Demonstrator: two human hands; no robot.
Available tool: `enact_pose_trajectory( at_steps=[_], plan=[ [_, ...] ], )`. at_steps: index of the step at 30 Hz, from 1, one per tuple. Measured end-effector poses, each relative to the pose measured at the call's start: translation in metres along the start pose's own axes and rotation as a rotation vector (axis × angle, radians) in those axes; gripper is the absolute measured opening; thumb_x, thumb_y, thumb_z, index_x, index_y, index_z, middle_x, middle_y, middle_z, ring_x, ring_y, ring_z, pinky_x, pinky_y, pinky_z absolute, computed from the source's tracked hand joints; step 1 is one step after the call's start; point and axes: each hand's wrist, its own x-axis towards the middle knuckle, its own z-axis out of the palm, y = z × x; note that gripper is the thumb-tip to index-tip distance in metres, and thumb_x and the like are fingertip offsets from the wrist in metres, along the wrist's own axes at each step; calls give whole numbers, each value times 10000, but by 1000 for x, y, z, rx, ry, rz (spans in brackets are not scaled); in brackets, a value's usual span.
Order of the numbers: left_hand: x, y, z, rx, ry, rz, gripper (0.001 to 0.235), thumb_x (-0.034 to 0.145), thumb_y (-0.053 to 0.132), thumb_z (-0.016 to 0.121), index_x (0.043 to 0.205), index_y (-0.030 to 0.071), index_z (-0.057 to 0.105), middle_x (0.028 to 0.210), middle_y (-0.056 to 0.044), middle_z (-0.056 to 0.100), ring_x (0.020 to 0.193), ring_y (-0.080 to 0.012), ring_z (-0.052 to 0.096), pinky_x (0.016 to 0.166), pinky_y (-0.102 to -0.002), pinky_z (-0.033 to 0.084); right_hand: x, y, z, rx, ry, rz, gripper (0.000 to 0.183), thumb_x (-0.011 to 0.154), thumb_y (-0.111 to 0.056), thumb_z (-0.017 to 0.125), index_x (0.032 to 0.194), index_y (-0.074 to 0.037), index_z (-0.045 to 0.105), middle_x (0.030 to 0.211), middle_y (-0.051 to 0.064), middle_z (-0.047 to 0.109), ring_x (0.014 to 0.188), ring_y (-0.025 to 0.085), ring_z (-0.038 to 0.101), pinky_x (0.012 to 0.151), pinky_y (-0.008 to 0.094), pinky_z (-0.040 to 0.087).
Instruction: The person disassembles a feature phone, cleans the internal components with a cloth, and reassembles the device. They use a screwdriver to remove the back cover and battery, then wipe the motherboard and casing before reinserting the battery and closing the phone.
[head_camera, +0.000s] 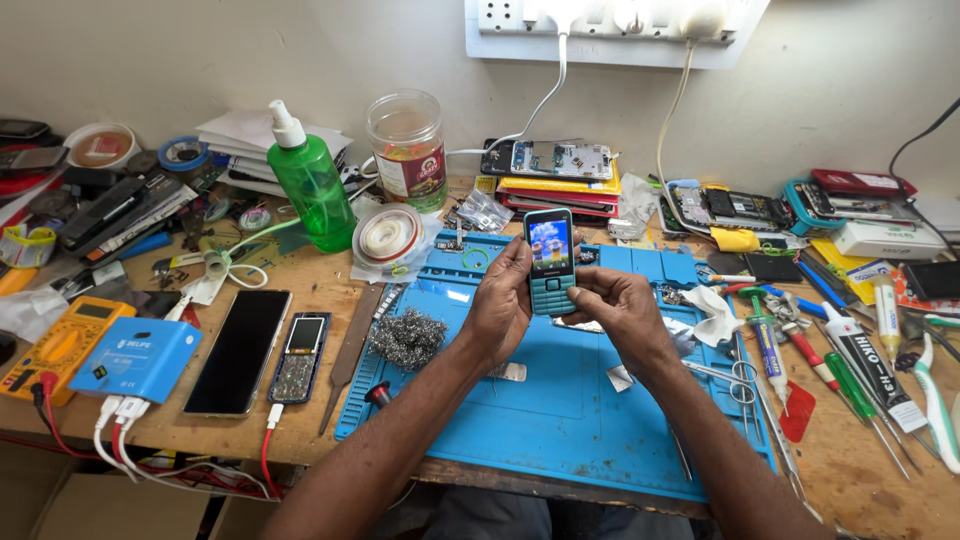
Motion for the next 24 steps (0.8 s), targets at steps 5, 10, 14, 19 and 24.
enact_pose_trajectory(
  at_steps=[5, 10, 14, 19, 24],
  plan=[
    [0, 3, 5, 13, 10, 5, 410, 1139, 269, 362, 1417, 11, 517, 1362, -146, 643, 1215, -219, 653, 1060, -398, 541, 0, -5, 1, -11, 9, 8, 320, 929, -76, 631, 1198, 82, 700, 991, 164, 780, 847, 182, 769, 778, 344, 675],
    [-1, 4, 8, 29, 17, -9, 406, 1129, 273, 356, 1408, 24, 515, 1349, -142, 650, 1220, -213, 654, 1056, -399, 546, -3, -10, 4, -46, 17, 28, 330, 919, -103, 647, 1205, 56, 694, 979, 174, 794, 847, 190, 786, 770, 344, 685],
    [-1, 8, 11, 40, 22, -3, 413, 1127, 303, 382, 1391, 27, 539, 1335, -119, 667, 1208, -184, 663, 1034, -361, 568, -2, -11, 6, -58, 16, 39, 345, 893, -93, 718, 1215, 26, 686, 1006, 150, 794, 871, 180, 770, 751, 341, 676],
    [4, 13, 4, 98, 107, 143, 309, 1074, 239, 527, 1293, 27, 582, 1214, -122, 716, 1085, -188, 712, 898, -346, 609, -1, -6, 8, -119, -106, -42, 320, 921, -106, 739, 1219, 8, 705, 1003, 109, 788, 837, 117, 719, 706, 294, 619],
    [7, 5, -10, 31, 164, 251, 188, 1091, 144, 587, 1169, -20, 634, 1129, -151, 742, 1032, -208, 728, 939, -349, 610, -5, -1, 12, -208, -139, -44, 369, 904, -164, 743, 1240, -27, 678, 958, 50, 769, 804, 73, 702, 669, 273, 605]
  ],
)
